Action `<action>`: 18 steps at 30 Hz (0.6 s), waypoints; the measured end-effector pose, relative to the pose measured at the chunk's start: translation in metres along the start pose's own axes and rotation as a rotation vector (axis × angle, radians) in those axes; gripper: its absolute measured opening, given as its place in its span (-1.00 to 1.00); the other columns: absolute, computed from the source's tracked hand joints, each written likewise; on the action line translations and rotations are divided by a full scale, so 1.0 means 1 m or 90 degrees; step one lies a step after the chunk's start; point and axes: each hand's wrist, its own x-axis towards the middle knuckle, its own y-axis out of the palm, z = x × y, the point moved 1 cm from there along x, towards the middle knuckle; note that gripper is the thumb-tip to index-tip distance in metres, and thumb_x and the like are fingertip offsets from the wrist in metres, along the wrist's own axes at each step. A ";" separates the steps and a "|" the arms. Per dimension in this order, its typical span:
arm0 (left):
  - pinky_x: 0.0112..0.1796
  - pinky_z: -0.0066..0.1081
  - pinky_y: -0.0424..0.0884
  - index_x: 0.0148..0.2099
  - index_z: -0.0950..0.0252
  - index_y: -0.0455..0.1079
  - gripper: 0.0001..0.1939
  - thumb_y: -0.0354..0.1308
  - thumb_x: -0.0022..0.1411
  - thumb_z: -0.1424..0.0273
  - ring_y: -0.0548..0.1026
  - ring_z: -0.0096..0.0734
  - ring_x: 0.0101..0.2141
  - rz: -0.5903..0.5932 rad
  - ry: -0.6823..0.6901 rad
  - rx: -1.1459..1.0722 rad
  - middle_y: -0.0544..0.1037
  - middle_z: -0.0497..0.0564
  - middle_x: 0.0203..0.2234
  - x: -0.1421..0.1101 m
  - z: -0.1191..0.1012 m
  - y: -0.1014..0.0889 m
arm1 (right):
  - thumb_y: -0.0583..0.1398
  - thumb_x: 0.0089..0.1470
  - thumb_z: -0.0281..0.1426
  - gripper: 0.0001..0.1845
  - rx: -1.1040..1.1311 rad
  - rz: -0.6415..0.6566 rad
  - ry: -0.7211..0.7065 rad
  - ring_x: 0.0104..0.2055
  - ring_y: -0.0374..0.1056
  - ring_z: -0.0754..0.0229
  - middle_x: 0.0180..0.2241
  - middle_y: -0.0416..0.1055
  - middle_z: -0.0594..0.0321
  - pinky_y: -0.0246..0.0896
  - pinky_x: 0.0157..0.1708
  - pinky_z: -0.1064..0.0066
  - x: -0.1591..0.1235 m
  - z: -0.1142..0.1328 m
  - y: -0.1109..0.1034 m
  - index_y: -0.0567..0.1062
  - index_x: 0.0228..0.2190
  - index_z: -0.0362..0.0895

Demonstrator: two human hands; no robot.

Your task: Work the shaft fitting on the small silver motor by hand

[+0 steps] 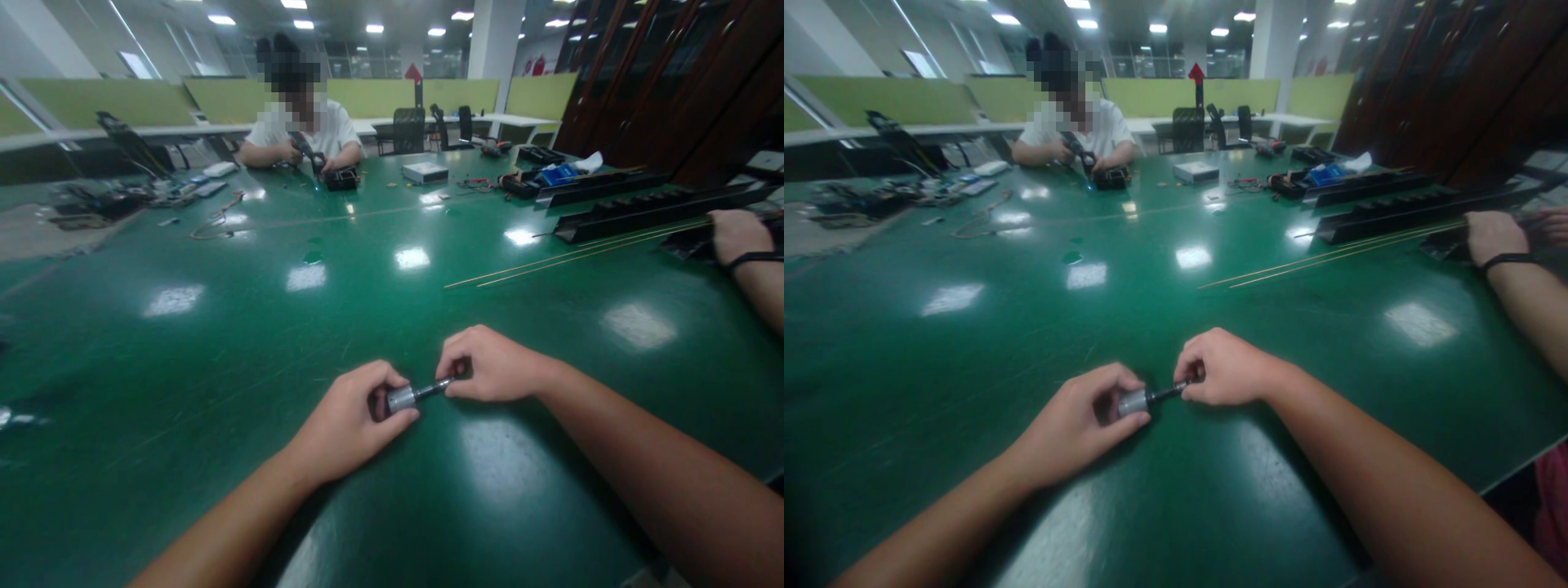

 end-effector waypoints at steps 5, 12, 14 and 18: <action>-0.43 -0.45 0.30 -0.20 0.27 0.43 -0.79 0.26 0.17 0.27 0.43 -0.43 -0.49 0.003 -0.006 -0.003 0.46 -0.08 -0.45 -0.001 0.001 -0.001 | 0.32 -0.08 -0.47 -0.87 -0.004 0.009 0.019 -0.39 0.37 0.28 -0.41 0.49 0.27 0.25 -0.36 0.47 -0.001 0.000 -0.003 0.62 -0.37 -0.17; -0.44 -0.44 0.30 -0.19 0.27 0.42 -0.78 0.25 0.17 0.25 0.43 -0.42 -0.48 0.006 -0.012 -0.003 0.46 -0.08 -0.44 -0.003 0.002 0.000 | 0.32 -0.07 -0.44 -0.86 -0.011 0.017 0.016 -0.39 0.36 0.27 -0.41 0.49 0.26 0.23 -0.37 0.46 -0.002 -0.002 -0.005 0.63 -0.36 -0.16; -0.43 -0.44 0.31 -0.19 0.27 0.42 -0.78 0.25 0.17 0.25 0.43 -0.41 -0.48 0.006 -0.012 -0.001 0.47 -0.07 -0.44 -0.004 0.002 -0.001 | 0.32 -0.06 -0.44 -0.86 -0.015 0.023 0.016 -0.39 0.36 0.27 -0.41 0.50 0.26 0.23 -0.37 0.46 -0.002 -0.003 -0.006 0.63 -0.36 -0.16; -0.44 -0.45 0.31 -0.19 0.28 0.42 -0.78 0.24 0.18 0.25 0.43 -0.42 -0.49 0.008 -0.012 -0.007 0.46 -0.07 -0.44 -0.005 0.003 -0.002 | 0.32 -0.08 -0.44 -0.85 -0.016 0.028 0.034 -0.38 0.38 0.26 -0.40 0.51 0.25 0.24 -0.36 0.46 -0.003 -0.005 -0.009 0.63 -0.36 -0.16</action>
